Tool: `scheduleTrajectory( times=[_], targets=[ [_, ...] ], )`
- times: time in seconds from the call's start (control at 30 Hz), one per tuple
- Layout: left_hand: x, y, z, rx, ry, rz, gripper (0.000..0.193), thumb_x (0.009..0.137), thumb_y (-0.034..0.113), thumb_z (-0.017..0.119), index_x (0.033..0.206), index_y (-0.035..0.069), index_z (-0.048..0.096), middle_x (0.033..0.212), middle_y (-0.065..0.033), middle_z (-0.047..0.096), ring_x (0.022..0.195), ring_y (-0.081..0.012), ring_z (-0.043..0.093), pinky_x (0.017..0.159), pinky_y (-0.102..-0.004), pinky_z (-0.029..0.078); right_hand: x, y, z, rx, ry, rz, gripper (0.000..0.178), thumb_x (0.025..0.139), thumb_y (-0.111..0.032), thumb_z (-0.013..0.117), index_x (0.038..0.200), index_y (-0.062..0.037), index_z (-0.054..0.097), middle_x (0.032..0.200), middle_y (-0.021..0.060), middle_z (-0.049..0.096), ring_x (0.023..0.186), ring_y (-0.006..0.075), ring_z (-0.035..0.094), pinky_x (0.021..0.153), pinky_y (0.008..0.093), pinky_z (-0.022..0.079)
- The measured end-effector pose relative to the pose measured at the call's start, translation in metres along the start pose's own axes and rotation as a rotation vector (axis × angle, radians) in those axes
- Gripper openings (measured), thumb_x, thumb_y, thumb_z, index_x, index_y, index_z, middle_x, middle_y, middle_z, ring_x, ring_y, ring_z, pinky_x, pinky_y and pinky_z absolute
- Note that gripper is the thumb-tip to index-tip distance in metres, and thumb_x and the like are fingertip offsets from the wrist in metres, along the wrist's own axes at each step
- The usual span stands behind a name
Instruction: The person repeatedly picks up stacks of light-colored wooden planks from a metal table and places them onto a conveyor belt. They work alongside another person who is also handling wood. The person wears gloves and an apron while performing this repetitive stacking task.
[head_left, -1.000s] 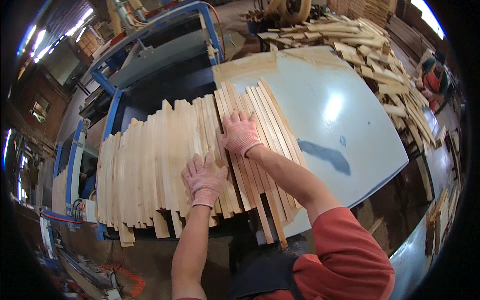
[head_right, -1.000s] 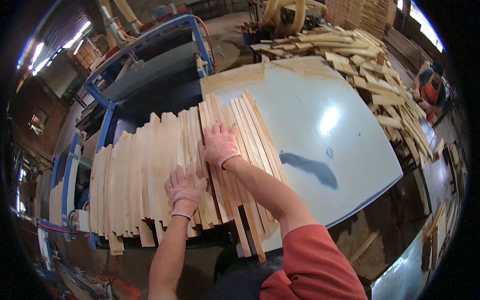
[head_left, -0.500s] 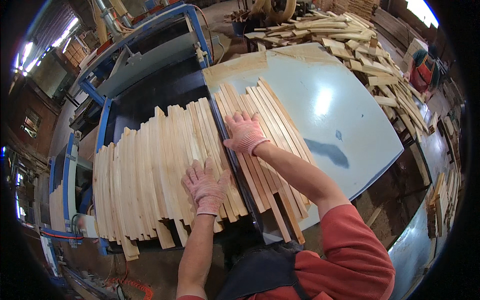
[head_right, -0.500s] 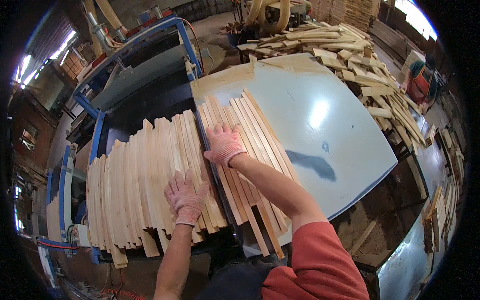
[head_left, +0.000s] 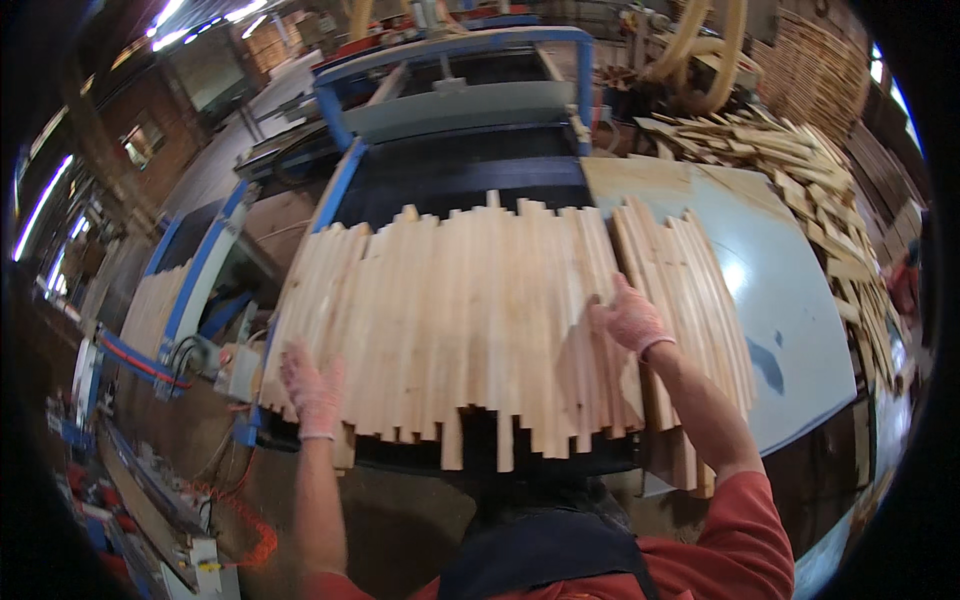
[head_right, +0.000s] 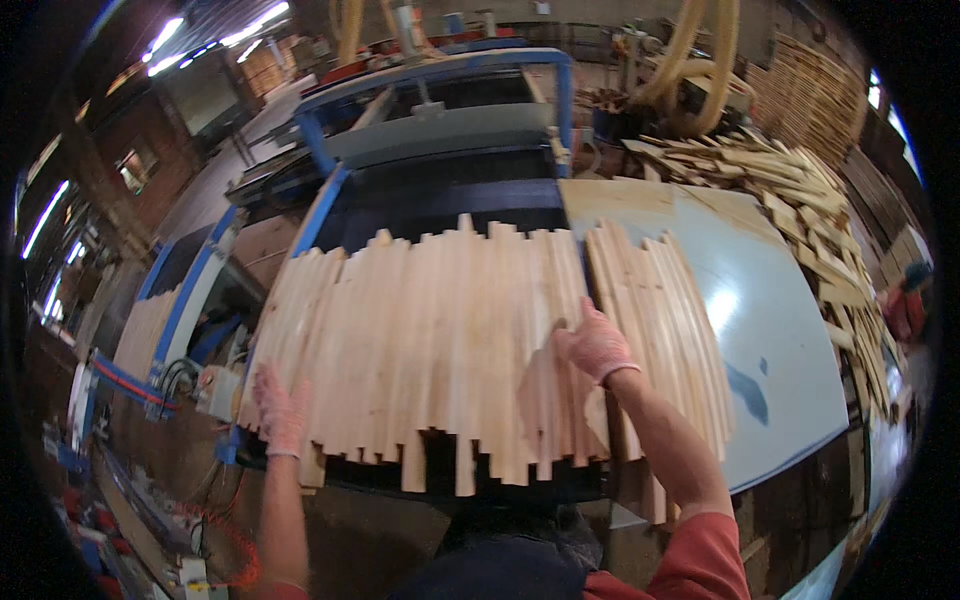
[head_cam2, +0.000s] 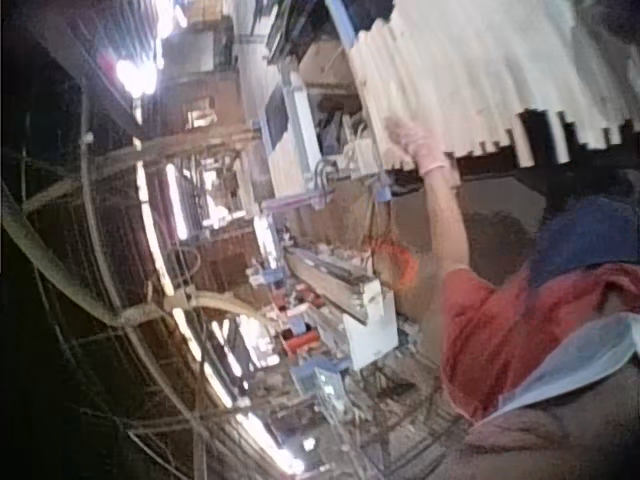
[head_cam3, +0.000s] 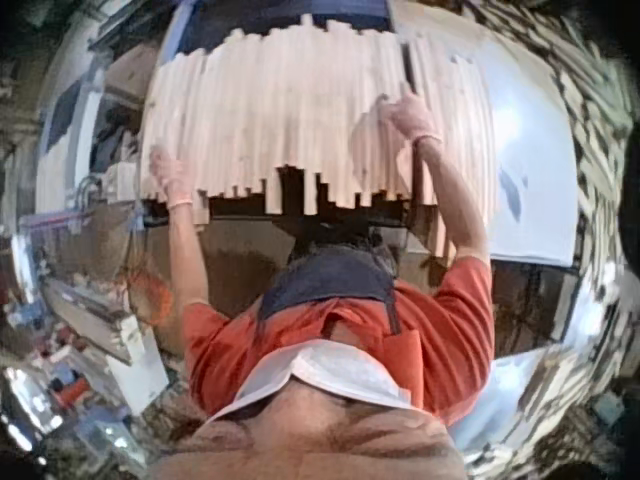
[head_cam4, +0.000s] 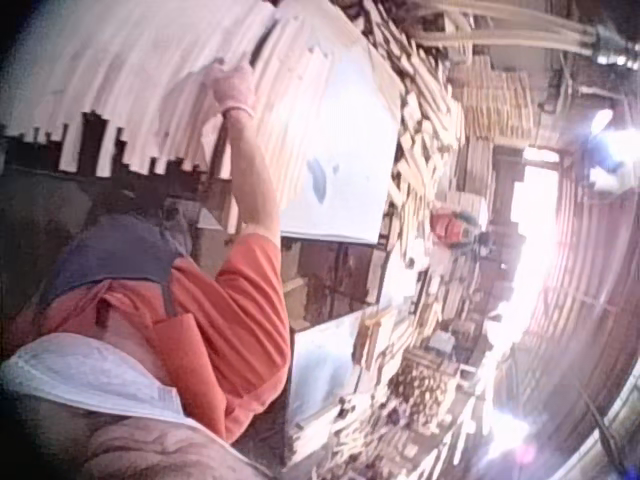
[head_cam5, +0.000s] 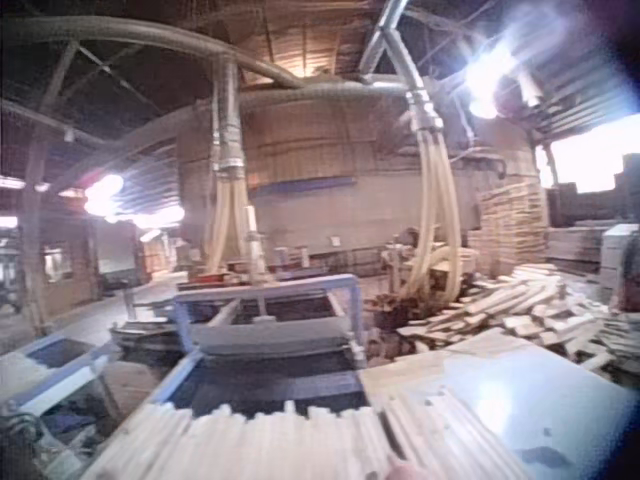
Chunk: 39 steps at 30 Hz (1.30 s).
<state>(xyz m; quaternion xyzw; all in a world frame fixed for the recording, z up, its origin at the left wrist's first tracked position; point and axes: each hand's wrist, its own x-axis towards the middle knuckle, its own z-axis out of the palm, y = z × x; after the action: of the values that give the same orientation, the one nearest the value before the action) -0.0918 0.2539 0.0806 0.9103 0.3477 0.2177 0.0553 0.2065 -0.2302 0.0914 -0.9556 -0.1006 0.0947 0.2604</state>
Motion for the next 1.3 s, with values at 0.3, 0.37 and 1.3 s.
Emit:
scheduleTrajectory(
  times=[0.3,0.37,1.3],
  targets=[
    [0.063,-0.197,-0.076,0.405,-0.144,-0.375,0.098,0.097,0.058,0.067,0.168,0.001,0.030,0.171,-0.0227,0.037,0.161,-0.0415,0.030,0.132,-0.0534,0.021,0.019,0.000,0.046,0.228,0.032,0.155,0.049,0.105,-0.040,0.068,0.135,-0.0050,0.050,0.126,0.0218,0.067,0.122,0.0378,0.067,0.107,0.0514,0.049],
    [0.067,-0.203,-0.064,0.357,-0.071,-0.360,0.098,0.097,0.056,0.067,0.167,-0.001,0.030,0.171,-0.0241,0.037,0.160,-0.0413,0.031,0.132,-0.0533,0.021,0.027,0.015,0.048,0.268,0.070,0.138,0.046,0.104,-0.041,0.068,0.127,-0.0041,0.054,0.119,0.0203,0.068,0.116,0.0355,0.067,0.102,0.0510,0.050],
    [-0.214,0.031,-0.032,-1.586,-0.874,-0.256,0.062,0.105,0.045,0.067,0.139,-0.007,0.066,0.128,-0.0230,0.076,0.120,-0.0347,0.074,0.111,-0.0487,0.056,-0.077,0.028,0.045,0.708,-0.175,-0.062,0.078,0.103,-0.044,0.074,0.161,0.0004,0.048,0.155,0.0232,0.060,0.144,0.0321,0.057,0.123,0.0398,0.044]
  ],
)
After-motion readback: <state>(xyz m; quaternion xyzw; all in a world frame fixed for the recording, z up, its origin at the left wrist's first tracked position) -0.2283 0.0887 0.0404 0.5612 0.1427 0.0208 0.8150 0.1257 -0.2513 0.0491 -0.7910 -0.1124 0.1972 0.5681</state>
